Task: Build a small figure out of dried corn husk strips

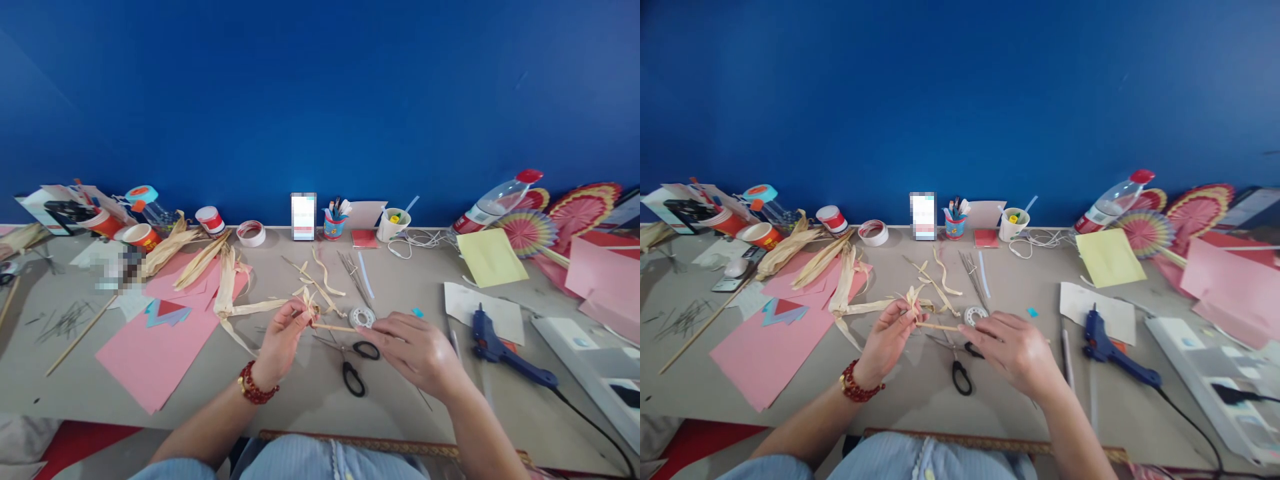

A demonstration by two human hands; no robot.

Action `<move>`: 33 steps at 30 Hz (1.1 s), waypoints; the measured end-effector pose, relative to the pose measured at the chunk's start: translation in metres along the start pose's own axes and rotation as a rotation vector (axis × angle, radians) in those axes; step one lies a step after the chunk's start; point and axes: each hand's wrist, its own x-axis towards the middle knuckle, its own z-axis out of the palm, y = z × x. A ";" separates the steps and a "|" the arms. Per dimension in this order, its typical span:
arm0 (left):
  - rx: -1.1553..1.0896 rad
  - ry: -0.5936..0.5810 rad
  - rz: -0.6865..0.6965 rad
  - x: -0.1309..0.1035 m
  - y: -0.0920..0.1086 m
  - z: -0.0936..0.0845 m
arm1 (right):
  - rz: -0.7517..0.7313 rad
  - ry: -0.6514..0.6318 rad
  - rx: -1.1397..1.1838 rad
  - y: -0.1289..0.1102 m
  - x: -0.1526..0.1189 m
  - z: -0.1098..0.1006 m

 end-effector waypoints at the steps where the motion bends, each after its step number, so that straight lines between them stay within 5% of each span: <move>1: 0.013 0.003 0.010 0.000 0.000 0.000 | -0.007 0.004 -0.016 -0.001 0.000 -0.001; 14: 0.113 0.034 0.094 0.000 0.003 0.004 | -0.005 0.010 -0.061 -0.006 -0.005 -0.001; 21: 0.042 0.014 0.108 0.000 0.004 0.003 | 0.023 -0.049 0.139 -0.004 -0.018 -0.005; 25: 0.034 0.025 0.083 -0.001 0.004 0.003 | 0.229 -0.035 0.233 0.008 -0.024 0.002; 29: 0.031 0.020 0.071 0.000 0.002 0.001 | 0.523 -0.010 -0.041 0.026 -0.014 0.026; 33: 0.030 -0.013 0.079 0.001 -0.002 -0.001 | 0.633 -0.039 -0.219 0.041 0.002 0.056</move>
